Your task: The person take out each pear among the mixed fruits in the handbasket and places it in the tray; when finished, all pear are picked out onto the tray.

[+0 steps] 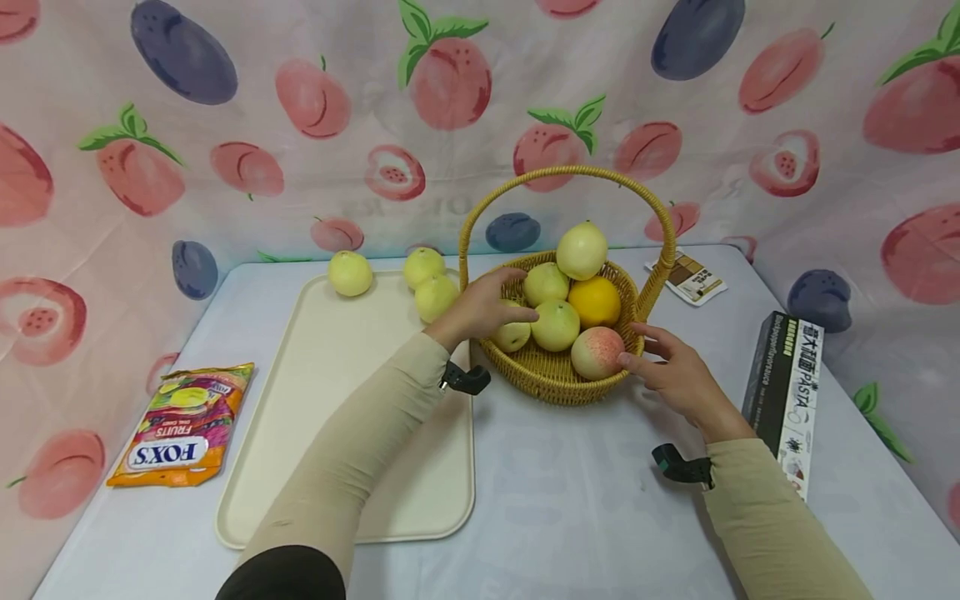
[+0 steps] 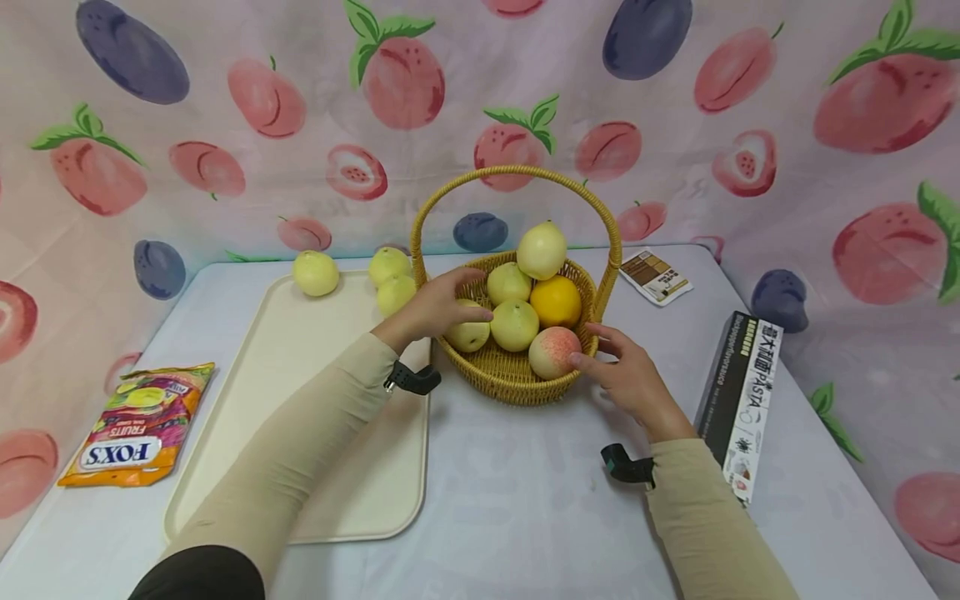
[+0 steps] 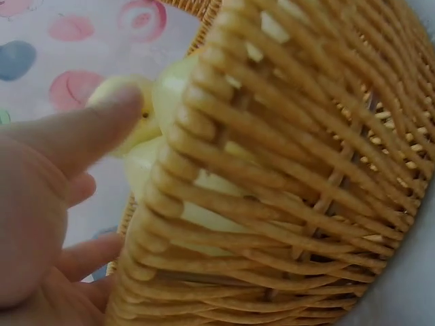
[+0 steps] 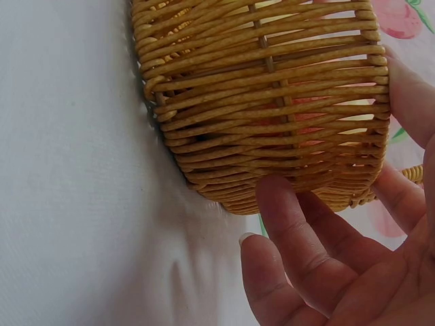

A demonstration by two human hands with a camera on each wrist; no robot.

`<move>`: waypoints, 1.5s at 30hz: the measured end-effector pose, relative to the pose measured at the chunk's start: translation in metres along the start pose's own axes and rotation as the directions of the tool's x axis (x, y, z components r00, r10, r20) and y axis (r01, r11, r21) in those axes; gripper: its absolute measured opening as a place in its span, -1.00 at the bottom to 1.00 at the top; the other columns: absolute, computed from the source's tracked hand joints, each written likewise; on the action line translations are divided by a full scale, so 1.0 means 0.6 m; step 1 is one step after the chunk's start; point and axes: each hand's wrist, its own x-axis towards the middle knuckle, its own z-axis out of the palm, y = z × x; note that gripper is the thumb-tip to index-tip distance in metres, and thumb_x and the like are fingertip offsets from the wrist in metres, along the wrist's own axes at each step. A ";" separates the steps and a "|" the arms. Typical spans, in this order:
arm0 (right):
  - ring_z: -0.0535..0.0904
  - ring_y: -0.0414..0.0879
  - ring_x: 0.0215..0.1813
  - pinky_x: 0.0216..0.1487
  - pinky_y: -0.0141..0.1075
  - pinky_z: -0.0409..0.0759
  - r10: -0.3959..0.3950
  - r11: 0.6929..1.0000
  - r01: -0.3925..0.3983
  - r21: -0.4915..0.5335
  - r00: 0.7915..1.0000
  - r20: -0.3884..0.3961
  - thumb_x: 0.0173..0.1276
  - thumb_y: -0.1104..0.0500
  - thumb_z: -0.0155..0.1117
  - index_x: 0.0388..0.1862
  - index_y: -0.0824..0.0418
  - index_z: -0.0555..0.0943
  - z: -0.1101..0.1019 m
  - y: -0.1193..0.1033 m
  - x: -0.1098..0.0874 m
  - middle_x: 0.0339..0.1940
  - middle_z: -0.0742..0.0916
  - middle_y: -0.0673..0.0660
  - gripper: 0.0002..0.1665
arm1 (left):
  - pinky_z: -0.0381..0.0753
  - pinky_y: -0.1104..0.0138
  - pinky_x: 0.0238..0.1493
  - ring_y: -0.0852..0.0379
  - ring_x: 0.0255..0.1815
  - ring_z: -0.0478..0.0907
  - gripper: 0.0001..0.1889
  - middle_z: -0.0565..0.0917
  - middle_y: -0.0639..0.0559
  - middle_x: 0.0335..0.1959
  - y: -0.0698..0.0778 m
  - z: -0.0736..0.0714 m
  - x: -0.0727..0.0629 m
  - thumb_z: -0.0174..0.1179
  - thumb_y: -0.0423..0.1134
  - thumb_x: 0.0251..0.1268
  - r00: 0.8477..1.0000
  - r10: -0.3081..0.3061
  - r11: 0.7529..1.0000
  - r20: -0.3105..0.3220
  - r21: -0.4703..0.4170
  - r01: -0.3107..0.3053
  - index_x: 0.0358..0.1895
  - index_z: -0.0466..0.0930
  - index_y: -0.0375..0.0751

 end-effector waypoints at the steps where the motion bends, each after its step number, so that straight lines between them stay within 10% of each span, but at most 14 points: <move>1: 0.33 0.34 0.36 0.16 0.13 0.55 -0.001 1.000 0.001 0.002 1.000 0.000 0.37 -0.26 0.30 0.63 0.13 0.13 0.000 0.000 0.000 0.50 0.27 0.46 0.03 | 0.25 0.12 0.42 -0.05 0.51 0.17 -0.23 0.27 -0.03 0.52 0.000 0.000 0.002 0.37 -0.01 0.31 1.000 -0.006 1.000 0.001 0.006 0.006 0.52 0.26 -0.13; 31: 0.39 0.34 0.32 0.15 0.11 0.56 0.004 1.000 -0.004 -0.007 1.000 -0.004 0.37 -0.27 0.29 0.62 0.12 0.14 0.001 0.000 0.000 0.50 0.27 0.46 0.02 | 0.45 0.19 0.27 -0.01 0.40 0.36 -0.31 0.33 -0.04 0.49 -0.003 -0.001 0.006 0.36 -0.21 0.33 0.999 -0.022 0.999 0.046 0.051 0.019 0.49 0.32 -0.11; 38: 0.37 0.34 0.33 0.15 0.10 0.56 0.011 1.000 -0.011 -0.011 1.000 -0.004 0.38 -0.27 0.29 0.62 0.12 0.14 -0.001 0.000 0.001 0.50 0.27 0.47 0.01 | 0.23 0.11 0.44 -0.04 0.59 -0.04 -0.33 0.16 -0.14 0.57 0.004 -0.004 0.008 0.39 -0.13 0.29 0.996 -0.046 0.987 0.074 0.159 0.034 0.45 0.40 -0.14; 45: 0.36 0.34 0.34 0.16 0.10 0.55 0.018 1.000 -0.018 -0.007 1.000 -0.006 0.36 -0.29 0.30 0.63 0.12 0.13 0.000 0.000 0.001 0.50 0.27 0.46 0.04 | 0.38 0.13 0.32 -0.04 0.45 0.28 -0.31 0.41 -0.06 0.42 0.007 -0.005 0.010 0.39 -0.04 0.29 0.987 -0.094 0.977 0.128 0.202 0.067 0.44 0.40 -0.15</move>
